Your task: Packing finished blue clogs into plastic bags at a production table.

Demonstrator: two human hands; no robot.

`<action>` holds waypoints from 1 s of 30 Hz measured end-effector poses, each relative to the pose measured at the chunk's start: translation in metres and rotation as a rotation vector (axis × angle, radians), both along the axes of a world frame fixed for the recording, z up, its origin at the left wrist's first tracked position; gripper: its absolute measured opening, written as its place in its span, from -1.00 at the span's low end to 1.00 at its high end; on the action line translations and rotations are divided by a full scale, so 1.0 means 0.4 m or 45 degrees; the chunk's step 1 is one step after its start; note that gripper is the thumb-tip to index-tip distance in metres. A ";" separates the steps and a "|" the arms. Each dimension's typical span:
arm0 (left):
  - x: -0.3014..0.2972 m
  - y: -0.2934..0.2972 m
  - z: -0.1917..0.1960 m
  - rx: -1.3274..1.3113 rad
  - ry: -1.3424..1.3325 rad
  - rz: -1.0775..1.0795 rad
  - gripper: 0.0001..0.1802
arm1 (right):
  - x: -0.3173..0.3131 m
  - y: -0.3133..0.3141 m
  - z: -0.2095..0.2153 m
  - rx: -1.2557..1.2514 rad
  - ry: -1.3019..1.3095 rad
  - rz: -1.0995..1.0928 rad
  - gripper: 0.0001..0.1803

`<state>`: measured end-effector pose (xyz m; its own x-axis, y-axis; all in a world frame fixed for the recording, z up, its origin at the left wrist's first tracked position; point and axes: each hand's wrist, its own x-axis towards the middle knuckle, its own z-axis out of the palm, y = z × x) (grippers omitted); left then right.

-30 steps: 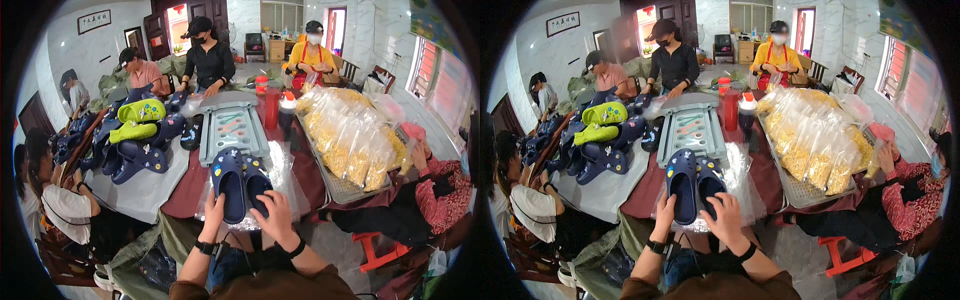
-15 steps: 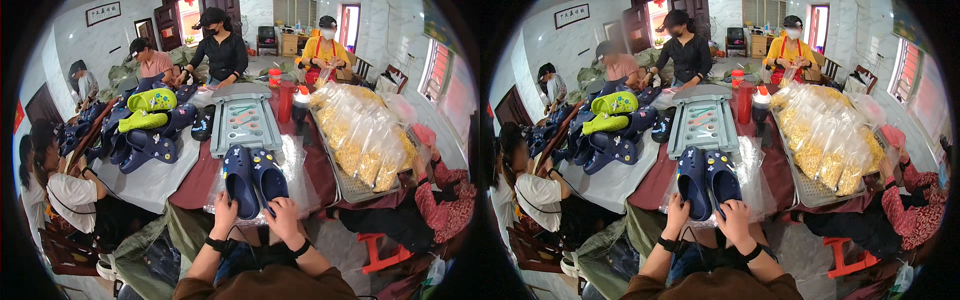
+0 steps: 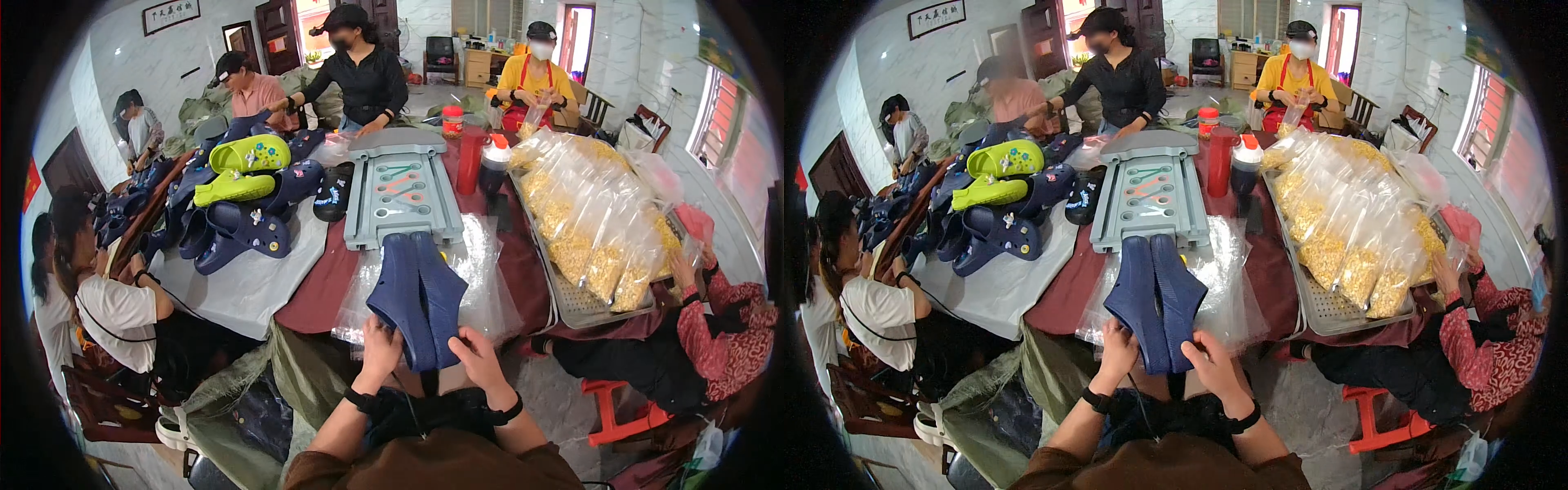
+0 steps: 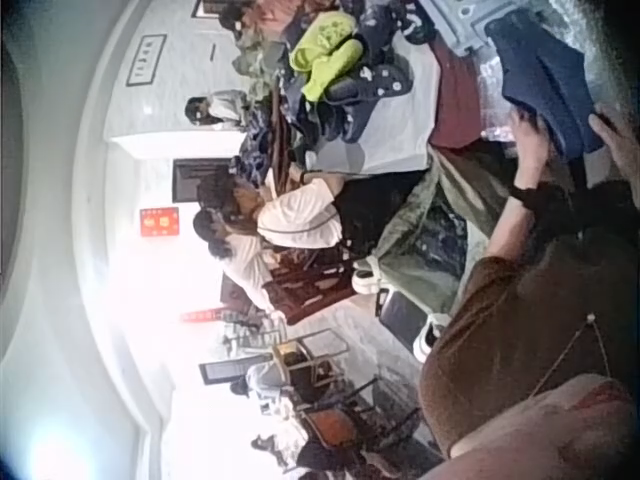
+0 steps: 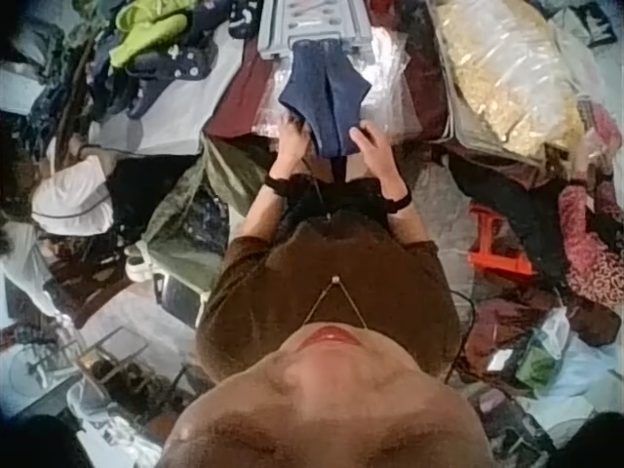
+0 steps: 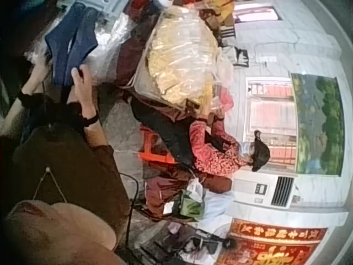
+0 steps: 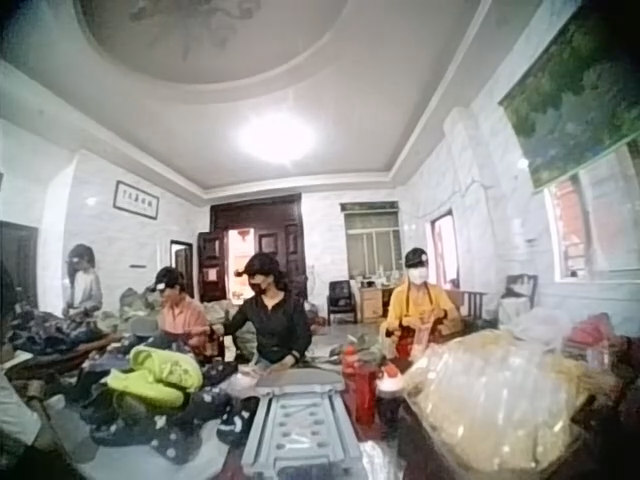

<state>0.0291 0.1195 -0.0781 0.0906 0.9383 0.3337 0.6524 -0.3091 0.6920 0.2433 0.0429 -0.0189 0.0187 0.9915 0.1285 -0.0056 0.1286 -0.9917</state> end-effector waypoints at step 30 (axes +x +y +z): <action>-0.013 -0.030 0.078 0.122 0.086 -0.150 -0.55 | -0.084 0.042 0.059 0.293 -1.306 -0.523 0.16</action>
<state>0.0240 0.1074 -0.0470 0.2231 0.8841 0.4107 0.6517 -0.4486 0.6116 0.2098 0.0597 0.0046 0.1188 0.8853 0.4495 0.8828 0.1131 -0.4560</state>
